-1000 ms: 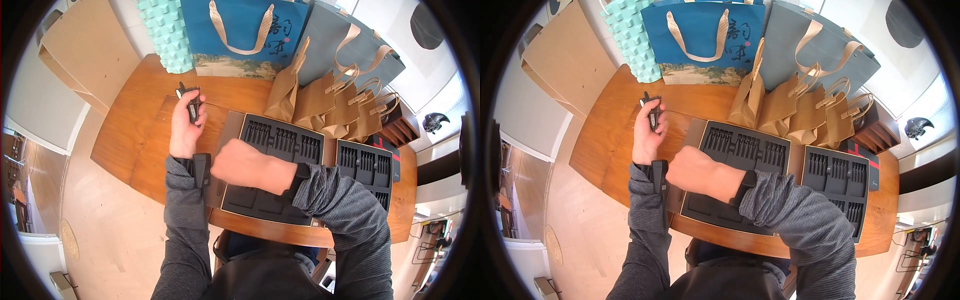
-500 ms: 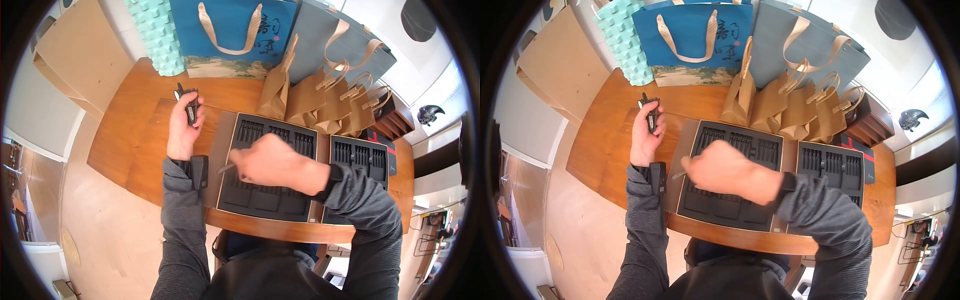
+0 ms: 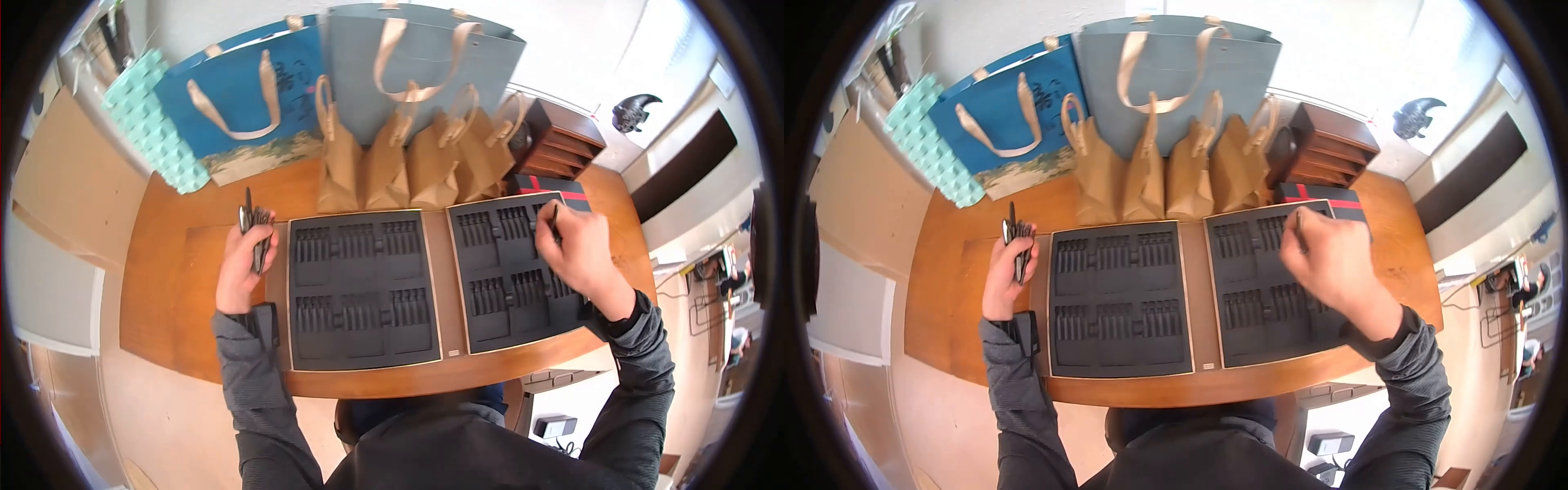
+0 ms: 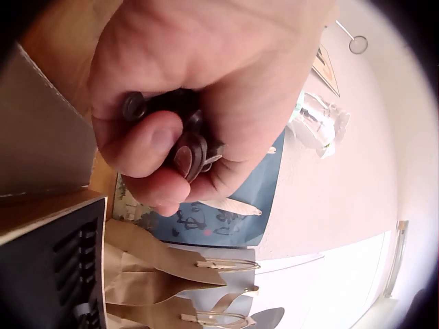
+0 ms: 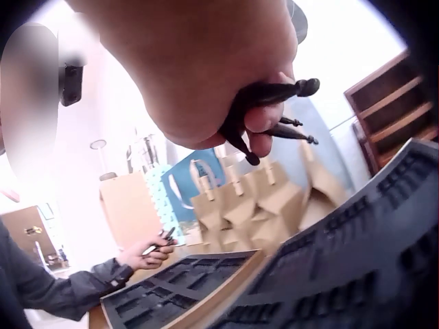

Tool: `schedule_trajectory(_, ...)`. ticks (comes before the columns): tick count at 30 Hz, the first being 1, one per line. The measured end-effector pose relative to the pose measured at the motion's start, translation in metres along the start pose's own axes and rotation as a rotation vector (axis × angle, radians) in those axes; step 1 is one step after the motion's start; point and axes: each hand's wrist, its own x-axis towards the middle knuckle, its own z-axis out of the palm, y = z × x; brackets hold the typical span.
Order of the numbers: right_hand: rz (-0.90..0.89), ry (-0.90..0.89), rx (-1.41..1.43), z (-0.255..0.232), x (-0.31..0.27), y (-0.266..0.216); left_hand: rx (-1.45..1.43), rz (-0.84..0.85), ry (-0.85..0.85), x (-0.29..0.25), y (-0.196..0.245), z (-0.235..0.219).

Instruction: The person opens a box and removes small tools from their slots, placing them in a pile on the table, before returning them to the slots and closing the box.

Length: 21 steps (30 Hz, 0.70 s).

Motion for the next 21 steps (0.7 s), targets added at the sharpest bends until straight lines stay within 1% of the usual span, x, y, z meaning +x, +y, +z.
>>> schedule_trajectory(1, 0.042, -0.023, -0.179, -0.008, -0.008, 0.016, 0.045, -0.014, -0.015, 0.000, -0.002, 0.001)
schedule_trajectory(2, 0.051, -0.021, -0.258, -0.014, -0.015, 0.029, 0.095, -0.025, -0.014, 0.000, -0.002, 0.003)
schedule_trajectory(4, 0.113, -0.110, -0.315, -0.015, -0.035, 0.064, 0.201, -0.041, -0.001, -0.004, 0.002, 0.006)
schedule_trajectory(6, 0.211, -0.154, -0.261, -0.010, -0.060, 0.098, 0.296, -0.033, -0.016, -0.011, 0.007, 0.009)
schedule_trajectory(7, 0.259, -0.178, -0.231, -0.008, -0.068, 0.104, 0.365, -0.031, -0.023, -0.014, 0.008, 0.010)
schedule_trajectory(10, 0.529, -0.291, -0.021, -0.009, -0.078, 0.105, 0.532, -0.049, -0.027, -0.026, 0.006, 0.014)
schedule_trajectory(12, 0.626, -0.296, 0.054, -0.015, -0.076, 0.099, 0.618, -0.071, -0.036, -0.033, 0.001, 0.015)
schedule_trajectory(13, 0.677, -0.299, 0.090, -0.016, -0.077, 0.098, 0.644, -0.057, -0.038, -0.035, -0.003, 0.014)
schedule_trajectory(16, 0.752, -0.320, 0.221, -0.010, -0.089, 0.111, 0.747, -0.046, 0.006, -0.044, -0.006, 0.017)
schedule_trajectory(19, 0.888, -0.632, 0.544, -0.023, -0.083, 0.123, 0.696, -0.093, 0.004, -0.047, -0.008, 0.018)
schedule_trajectory(21, 0.874, -0.616, 0.608, -0.024, -0.082, 0.123, 0.660, -0.125, -0.002, -0.048, -0.008, 0.018)
